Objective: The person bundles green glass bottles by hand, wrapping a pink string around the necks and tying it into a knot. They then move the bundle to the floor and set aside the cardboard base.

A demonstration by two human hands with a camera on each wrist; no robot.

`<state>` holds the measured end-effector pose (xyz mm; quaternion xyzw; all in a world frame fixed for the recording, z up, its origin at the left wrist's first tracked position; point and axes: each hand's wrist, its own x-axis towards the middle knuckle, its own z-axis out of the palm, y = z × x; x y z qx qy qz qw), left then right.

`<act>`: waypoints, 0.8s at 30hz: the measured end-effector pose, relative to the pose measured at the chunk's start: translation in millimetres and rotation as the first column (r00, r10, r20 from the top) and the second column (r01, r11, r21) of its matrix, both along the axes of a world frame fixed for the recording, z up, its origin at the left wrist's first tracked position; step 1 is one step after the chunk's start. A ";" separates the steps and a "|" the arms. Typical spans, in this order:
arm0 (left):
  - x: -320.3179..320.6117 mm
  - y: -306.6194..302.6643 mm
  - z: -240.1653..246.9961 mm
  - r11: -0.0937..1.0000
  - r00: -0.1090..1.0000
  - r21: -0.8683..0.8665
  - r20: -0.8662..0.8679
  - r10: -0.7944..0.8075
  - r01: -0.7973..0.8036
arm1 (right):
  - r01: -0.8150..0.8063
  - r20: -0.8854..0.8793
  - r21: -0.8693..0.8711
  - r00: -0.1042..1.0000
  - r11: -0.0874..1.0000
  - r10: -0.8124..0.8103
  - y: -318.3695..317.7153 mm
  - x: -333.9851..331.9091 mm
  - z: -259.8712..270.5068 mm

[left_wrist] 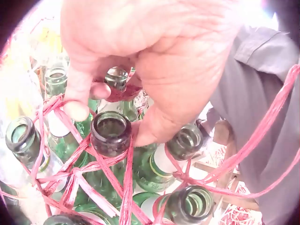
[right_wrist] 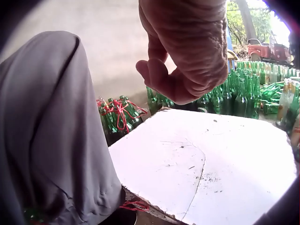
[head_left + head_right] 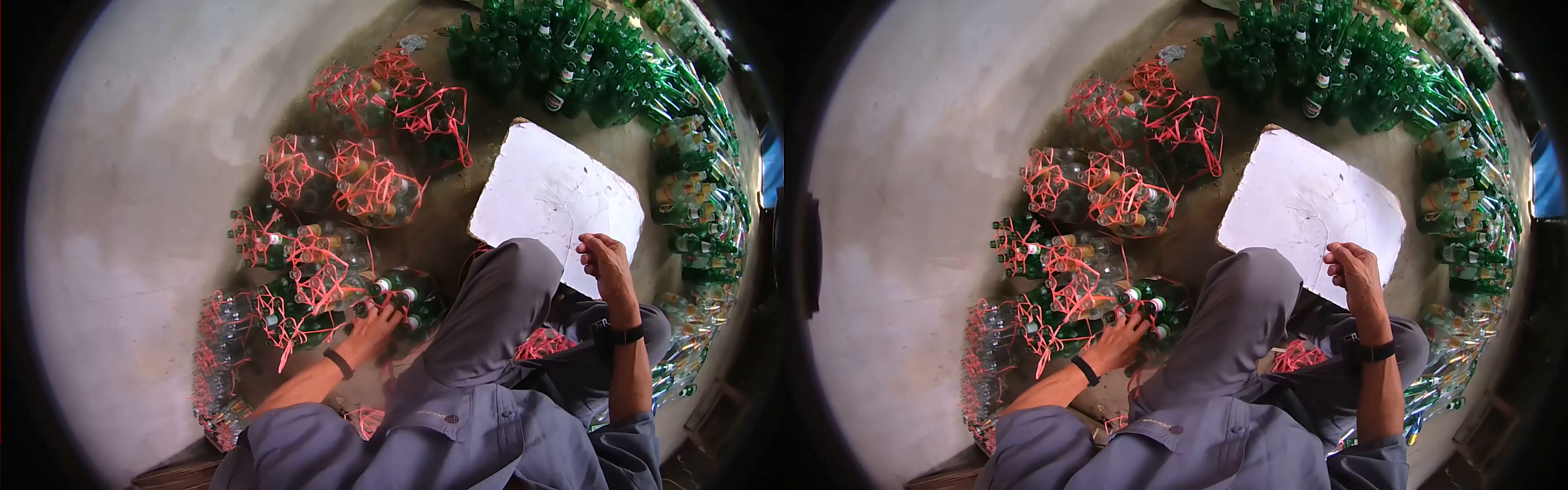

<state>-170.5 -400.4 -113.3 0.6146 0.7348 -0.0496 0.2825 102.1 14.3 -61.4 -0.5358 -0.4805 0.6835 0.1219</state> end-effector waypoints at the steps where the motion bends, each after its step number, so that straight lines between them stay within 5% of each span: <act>1: 2.6 -3.3 -0.4 1.000 1.000 0.003 0.004 0.001 -0.001 | 0.001 0.021 0.005 1.000 1.000 -0.001 0.4 1.9 -2.0; 7: 19.4 -36.9 1.5 1.000 0.994 -0.013 0.107 0.029 -0.027 | -0.020 0.077 0.061 0.997 0.998 0.015 0.6 5.9 -7.9; 24: 29.0 -181.3 6.3 0.918 0.936 -0.195 0.002 0.353 -0.346 | -0.169 0.159 0.118 0.976 0.979 0.150 0.6 -5.4 -23.5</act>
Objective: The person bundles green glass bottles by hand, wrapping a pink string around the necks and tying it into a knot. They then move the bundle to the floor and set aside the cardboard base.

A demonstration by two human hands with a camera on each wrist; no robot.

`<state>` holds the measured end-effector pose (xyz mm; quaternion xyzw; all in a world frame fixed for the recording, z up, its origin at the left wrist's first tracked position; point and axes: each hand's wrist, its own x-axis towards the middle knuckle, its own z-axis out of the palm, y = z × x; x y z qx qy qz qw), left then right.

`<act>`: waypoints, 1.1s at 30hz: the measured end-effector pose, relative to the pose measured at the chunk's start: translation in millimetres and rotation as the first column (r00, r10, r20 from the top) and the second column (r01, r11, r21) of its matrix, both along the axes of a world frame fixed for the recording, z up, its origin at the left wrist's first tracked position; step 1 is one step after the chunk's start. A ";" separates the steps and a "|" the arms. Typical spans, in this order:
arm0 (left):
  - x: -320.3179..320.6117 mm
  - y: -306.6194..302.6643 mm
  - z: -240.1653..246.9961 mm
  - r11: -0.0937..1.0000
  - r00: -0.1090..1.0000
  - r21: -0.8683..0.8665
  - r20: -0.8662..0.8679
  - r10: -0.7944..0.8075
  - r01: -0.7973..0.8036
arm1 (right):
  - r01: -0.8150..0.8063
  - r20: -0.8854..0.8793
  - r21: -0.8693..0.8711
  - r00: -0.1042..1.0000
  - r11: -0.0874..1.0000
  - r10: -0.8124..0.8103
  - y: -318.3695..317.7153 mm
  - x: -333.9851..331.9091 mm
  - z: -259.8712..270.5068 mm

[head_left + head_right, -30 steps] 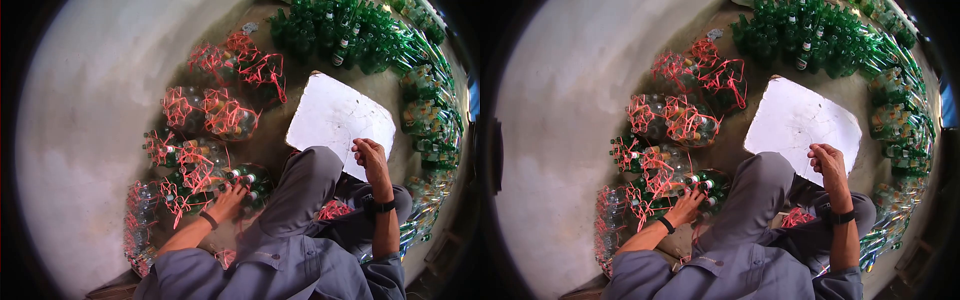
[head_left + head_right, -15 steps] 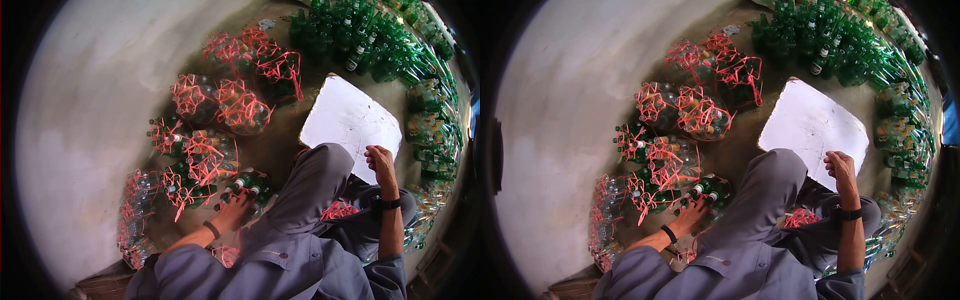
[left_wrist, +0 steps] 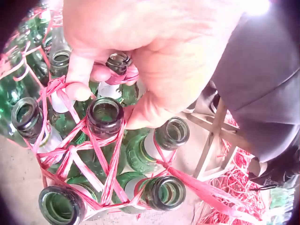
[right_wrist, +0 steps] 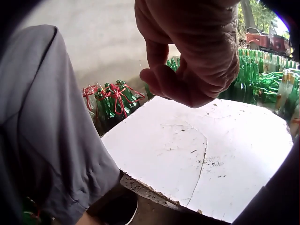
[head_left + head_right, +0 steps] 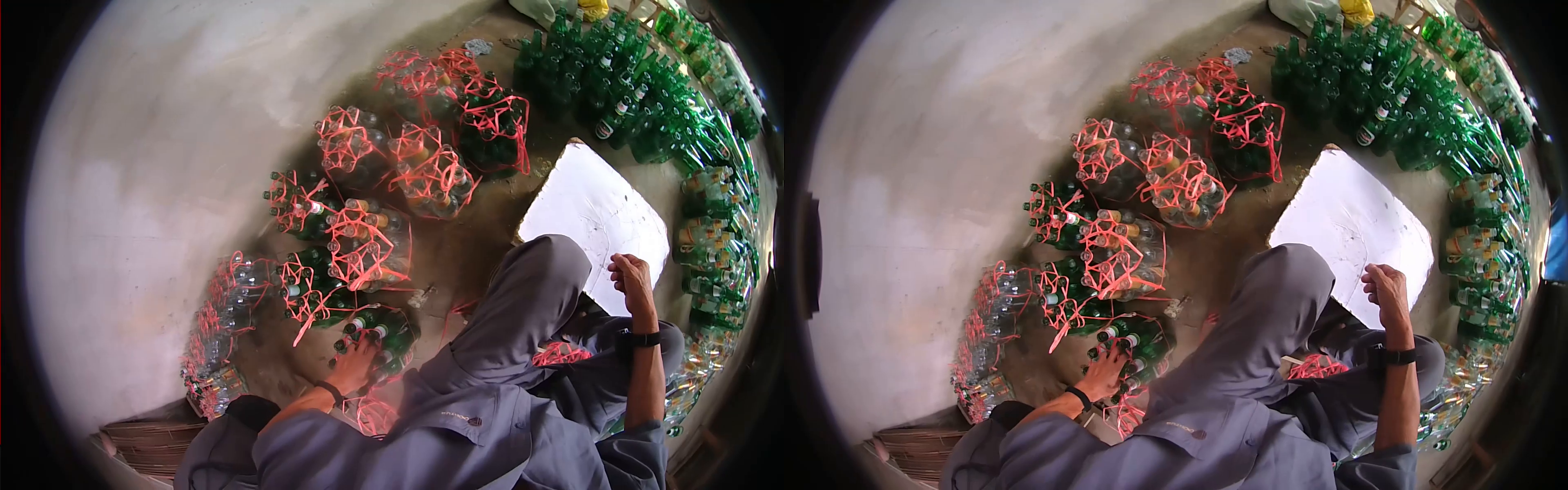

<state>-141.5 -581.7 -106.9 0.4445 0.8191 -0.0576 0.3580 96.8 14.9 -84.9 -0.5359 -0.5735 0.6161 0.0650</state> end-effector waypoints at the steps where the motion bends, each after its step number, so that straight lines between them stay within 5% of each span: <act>1: 0.6 -8.4 -3.6 1.000 1.000 0.003 -0.023 0.008 -0.007 | -0.002 0.010 0.006 1.000 1.000 0.002 0.9 0.8 -2.5; 18: 16.8 -31.8 0.0 0.997 0.979 0.055 -0.191 0.072 -0.063 | -0.108 -0.017 0.021 0.994 0.994 0.108 -18.8 -24.0 -8.8; 24: 31.2 -15.2 16.1 0.983 0.962 0.003 -0.207 0.179 -0.182 | -0.231 -0.016 0.152 0.972 0.961 0.236 -25.5 -38.2 -11.6; 26: 44.3 -13.5 18.5 0.879 0.880 0.281 -0.175 0.442 -0.386 | -0.279 0.002 0.218 0.959 0.935 0.285 -28.0 -42.1 -12.4; 27: 52.0 -14.3 13.9 0.880 0.879 0.281 -0.181 0.442 -0.384 | -0.301 0.000 0.257 0.950 0.918 0.311 -29.7 -45.2 -13.3; 29: 62.7 -19.6 -5.1 0.694 0.692 0.403 -0.178 0.699 -0.597 | -0.337 -0.015 0.279 0.935 0.899 0.355 -33.0 -49.4 -18.2; 33: 58.5 -23.9 -23.4 0.523 0.501 0.403 -0.169 0.849 -0.751 | -0.431 0.014 0.338 0.891 0.836 0.454 -36.9 -47.1 -12.5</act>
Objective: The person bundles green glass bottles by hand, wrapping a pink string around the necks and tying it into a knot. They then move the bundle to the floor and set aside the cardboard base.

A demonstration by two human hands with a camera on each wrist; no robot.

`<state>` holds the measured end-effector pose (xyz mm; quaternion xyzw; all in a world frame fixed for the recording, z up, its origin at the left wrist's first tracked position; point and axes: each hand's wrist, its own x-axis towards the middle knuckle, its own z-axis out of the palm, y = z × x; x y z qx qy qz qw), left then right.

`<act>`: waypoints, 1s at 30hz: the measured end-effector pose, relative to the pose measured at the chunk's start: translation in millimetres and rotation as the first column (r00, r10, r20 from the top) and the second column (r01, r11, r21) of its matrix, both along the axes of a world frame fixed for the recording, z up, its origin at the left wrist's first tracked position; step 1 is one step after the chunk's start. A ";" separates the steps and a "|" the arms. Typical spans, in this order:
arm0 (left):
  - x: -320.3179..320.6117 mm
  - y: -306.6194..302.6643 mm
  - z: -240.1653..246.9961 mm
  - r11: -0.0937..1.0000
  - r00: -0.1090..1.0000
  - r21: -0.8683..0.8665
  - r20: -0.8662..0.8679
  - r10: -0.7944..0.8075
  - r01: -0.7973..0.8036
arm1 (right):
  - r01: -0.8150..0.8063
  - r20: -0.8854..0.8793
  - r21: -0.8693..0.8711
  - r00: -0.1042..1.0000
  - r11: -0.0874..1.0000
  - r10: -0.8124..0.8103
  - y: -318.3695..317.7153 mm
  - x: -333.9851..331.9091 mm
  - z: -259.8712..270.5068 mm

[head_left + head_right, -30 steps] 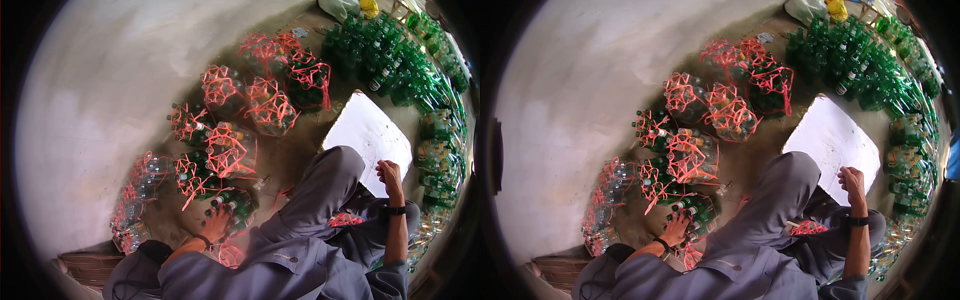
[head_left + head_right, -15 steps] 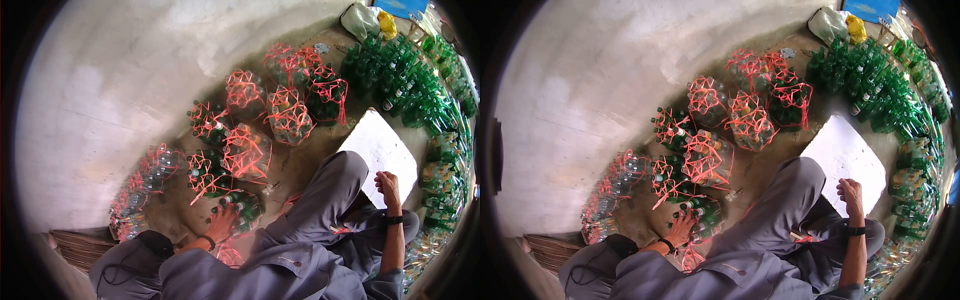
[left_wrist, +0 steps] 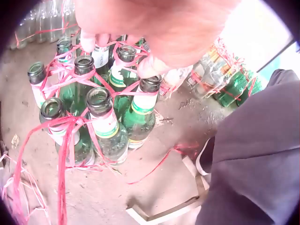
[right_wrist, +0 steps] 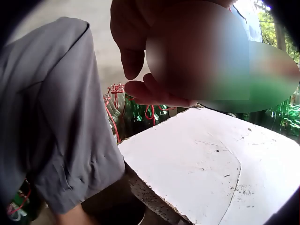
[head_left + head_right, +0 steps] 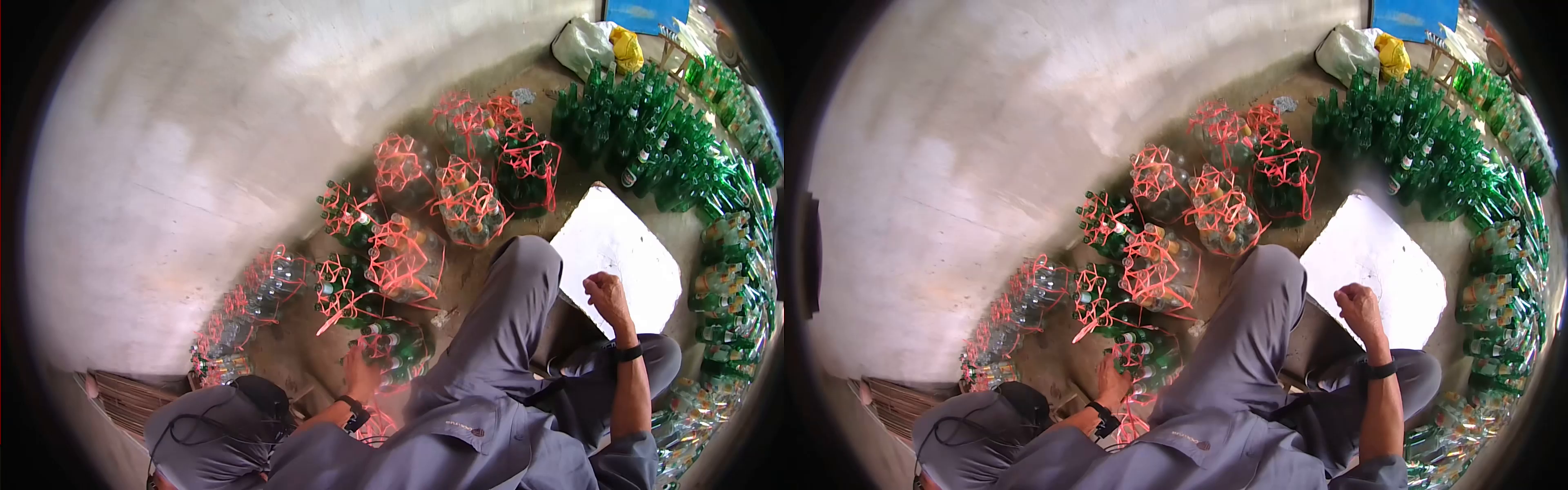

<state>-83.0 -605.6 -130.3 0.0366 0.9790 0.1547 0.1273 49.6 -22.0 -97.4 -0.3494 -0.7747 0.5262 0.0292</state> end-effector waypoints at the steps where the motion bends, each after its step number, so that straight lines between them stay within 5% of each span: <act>1: -8.4 -1.7 0.6 0.999 0.997 -0.022 -0.051 -0.051 0.050 | -0.043 0.014 0.013 0.999 0.999 0.043 -0.2 1.4 0.8; 7: -100.8 -10.2 1.6 0.984 0.911 -0.092 -0.374 -0.174 0.150 | -0.093 0.126 0.136 0.989 0.986 0.076 2.4 7.0 -10.1; 11: -171.6 -2.2 11.4 0.990 0.945 -0.117 -0.306 -0.117 0.084 | -0.056 0.166 0.148 0.986 0.987 0.031 4.4 2.3 -19.0; 18: -217.5 11.8 21.9 0.972 0.991 -0.215 0.115 -0.068 0.091 | -0.045 0.281 0.092 0.959 0.995 0.018 11.1 5.0 -37.2; 21: -212.4 -10.8 -13.7 0.978 0.987 -0.151 -0.049 -0.156 0.147 | -0.050 0.294 0.083 0.956 0.995 0.024 12.8 0.1 -44.1; 26: -204.0 -10.4 -13.8 0.998 1.000 -0.067 -0.008 0.011 -0.011 | -0.046 0.298 0.087 0.954 0.995 0.018 7.7 -5.1 -48.4; 30: -214.0 -23.8 -24.8 0.990 0.996 -0.105 0.028 -0.088 0.090 | -0.054 0.301 0.091 0.953 0.994 0.025 0.1 -5.0 -57.9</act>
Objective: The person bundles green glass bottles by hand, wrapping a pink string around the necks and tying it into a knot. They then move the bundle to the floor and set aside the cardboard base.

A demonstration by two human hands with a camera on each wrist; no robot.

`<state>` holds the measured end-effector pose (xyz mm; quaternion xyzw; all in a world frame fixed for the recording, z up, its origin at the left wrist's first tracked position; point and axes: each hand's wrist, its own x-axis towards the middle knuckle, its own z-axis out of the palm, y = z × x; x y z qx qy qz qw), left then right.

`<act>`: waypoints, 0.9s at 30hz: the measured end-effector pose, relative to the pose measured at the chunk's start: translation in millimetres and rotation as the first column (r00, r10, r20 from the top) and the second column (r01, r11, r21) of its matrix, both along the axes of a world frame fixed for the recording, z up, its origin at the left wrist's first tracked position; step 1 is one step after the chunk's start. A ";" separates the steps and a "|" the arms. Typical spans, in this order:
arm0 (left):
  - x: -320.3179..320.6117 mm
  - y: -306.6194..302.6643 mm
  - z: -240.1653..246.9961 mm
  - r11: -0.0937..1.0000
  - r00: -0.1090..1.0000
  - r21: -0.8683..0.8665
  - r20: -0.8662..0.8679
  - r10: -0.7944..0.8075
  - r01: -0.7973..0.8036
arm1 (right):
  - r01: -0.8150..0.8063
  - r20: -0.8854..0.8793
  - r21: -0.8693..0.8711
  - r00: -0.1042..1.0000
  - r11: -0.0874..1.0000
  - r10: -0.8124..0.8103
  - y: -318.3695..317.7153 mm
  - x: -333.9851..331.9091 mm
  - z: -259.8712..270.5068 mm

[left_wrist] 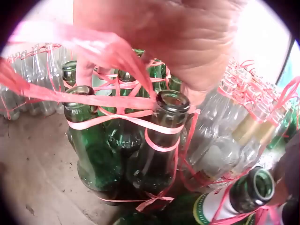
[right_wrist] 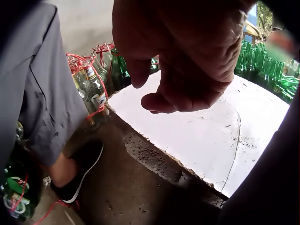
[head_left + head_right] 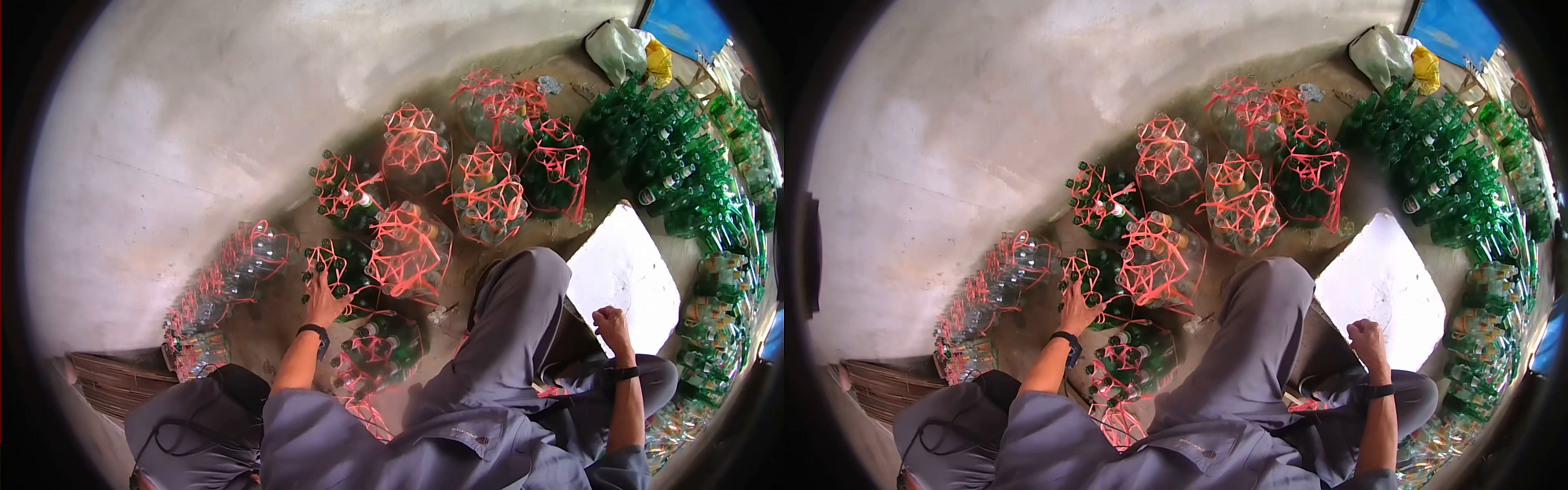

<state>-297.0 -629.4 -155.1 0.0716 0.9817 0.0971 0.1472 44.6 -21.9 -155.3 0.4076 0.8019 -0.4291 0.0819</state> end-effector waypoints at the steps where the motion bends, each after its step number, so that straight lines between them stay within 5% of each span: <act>1: -2.0 -3.5 -1.0 1.000 1.000 -0.001 0.001 -0.001 0.001 | 0.001 0.001 -0.001 1.000 1.000 -0.001 -1.4 1.2 -5.1; 4: -5.6 -7.4 -4.5 0.999 0.987 0.015 0.157 0.043 -0.046 | -0.042 0.066 -0.004 0.997 0.999 0.043 -6.5 3.6 -4.6; 9: 4.7 -12.3 -20.7 0.992 0.998 -0.118 0.057 0.041 -0.034 | -0.037 0.040 0.012 0.999 0.999 0.037 -8.4 7.3 -2.7; 18: 21.8 -5.6 -21.9 0.988 0.989 -0.093 -0.096 0.112 -0.121 | -0.078 0.055 0.081 0.996 0.994 0.073 -9.7 12.0 -1.6; 27: 20.4 -0.3 -12.0 0.980 0.983 -0.075 -0.001 0.182 -0.182 | -0.119 0.050 0.136 0.992 0.983 0.114 -7.2 19.6 -7.6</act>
